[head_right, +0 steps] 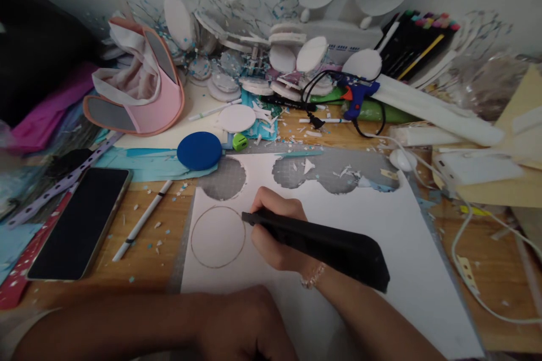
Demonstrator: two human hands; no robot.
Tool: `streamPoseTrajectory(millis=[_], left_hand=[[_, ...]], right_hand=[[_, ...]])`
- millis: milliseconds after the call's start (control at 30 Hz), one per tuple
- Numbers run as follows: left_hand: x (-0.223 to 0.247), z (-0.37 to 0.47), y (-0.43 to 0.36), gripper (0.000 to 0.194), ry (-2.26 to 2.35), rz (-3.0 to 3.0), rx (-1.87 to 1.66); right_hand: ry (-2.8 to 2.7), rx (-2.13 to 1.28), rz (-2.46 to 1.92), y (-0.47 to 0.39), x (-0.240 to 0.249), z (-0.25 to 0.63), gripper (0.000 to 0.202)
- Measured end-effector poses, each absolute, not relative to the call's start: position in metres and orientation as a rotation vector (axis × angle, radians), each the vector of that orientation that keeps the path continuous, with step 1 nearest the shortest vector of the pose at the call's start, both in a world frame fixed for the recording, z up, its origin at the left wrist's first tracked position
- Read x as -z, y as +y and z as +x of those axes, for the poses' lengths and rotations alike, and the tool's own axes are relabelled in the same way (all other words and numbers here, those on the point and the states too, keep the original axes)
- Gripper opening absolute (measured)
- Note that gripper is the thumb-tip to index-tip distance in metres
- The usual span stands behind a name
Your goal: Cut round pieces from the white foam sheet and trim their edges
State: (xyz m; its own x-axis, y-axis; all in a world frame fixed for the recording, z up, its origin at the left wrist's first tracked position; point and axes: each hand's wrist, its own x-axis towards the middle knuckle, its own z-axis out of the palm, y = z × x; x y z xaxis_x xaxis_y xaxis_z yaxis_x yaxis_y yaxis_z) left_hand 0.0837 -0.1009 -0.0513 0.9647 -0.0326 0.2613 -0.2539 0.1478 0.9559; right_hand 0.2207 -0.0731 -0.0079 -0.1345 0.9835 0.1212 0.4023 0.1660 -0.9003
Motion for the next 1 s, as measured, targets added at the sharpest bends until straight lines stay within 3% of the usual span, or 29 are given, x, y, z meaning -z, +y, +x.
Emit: streamPoseTrajectory(millis=[400,1000], left_hand=[[0.047,0.085,-0.099,0.021,-0.234,1.430,-0.127],[0.037,0.088,-0.100,0.033,-0.158,1.451,-0.235]], right_hand=[[-1.728,-1.066,-1.298,-0.073,0.008,0.217,0.010],[-1.400,-1.294,-1.261,-0.048,0.012,0.215,0.006]])
